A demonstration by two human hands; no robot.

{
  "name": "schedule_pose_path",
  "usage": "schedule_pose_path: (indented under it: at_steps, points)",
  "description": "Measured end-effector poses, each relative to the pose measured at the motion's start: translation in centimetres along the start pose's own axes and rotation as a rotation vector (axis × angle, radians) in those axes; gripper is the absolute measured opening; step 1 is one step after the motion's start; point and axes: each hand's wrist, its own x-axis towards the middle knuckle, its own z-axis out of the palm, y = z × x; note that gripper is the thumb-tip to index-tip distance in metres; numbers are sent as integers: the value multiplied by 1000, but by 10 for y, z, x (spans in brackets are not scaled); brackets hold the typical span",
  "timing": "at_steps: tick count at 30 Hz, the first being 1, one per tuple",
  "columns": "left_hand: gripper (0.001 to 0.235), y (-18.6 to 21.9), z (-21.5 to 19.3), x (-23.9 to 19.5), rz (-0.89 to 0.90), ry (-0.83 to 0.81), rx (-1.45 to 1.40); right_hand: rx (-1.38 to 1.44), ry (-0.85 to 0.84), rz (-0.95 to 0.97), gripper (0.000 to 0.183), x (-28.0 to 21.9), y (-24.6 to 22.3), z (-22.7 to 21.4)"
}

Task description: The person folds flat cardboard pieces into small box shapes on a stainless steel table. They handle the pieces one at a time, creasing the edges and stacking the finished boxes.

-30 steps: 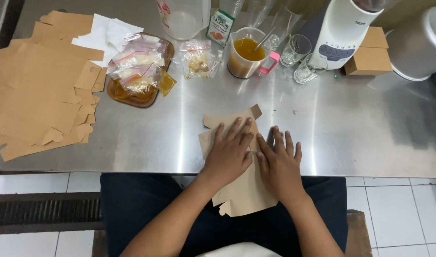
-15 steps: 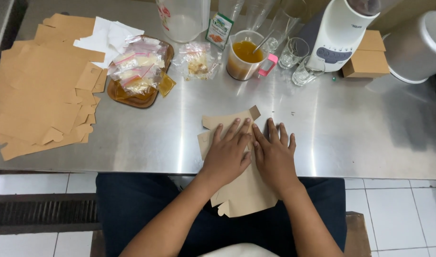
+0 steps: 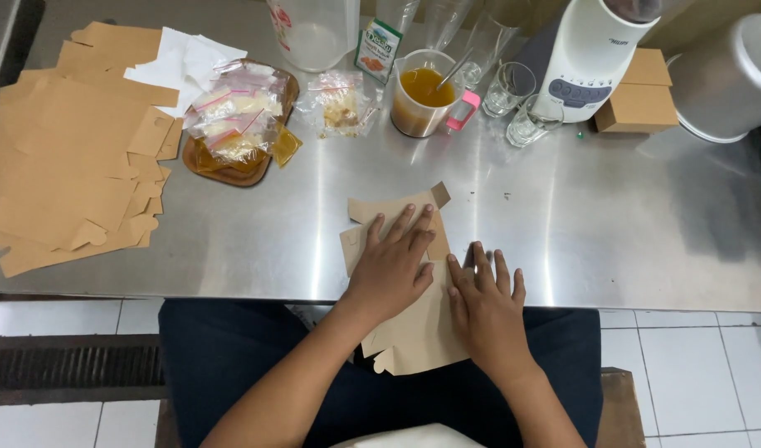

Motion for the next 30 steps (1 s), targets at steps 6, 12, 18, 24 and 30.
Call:
schedule_pose_path:
  at_steps: [6,12,18,24,30]
  points:
    - [45,15,-36,6,-89,-257,-66,78,-248,166,46,24,-21,-34]
    - [44,17,-41,7,-89,-255,-80,155,-248,186,46,55,-27,-42]
    - [43,19,-44,7,-88,-260,-68,189,-254,197,48,74,-29,-40]
    - [44,13,-34,6,-86,-225,-58,170,-284,202,50,64,-29,-40]
    - [44,14,-31,7,-99,-207,-92,134,-327,216,51,39,-29,-43]
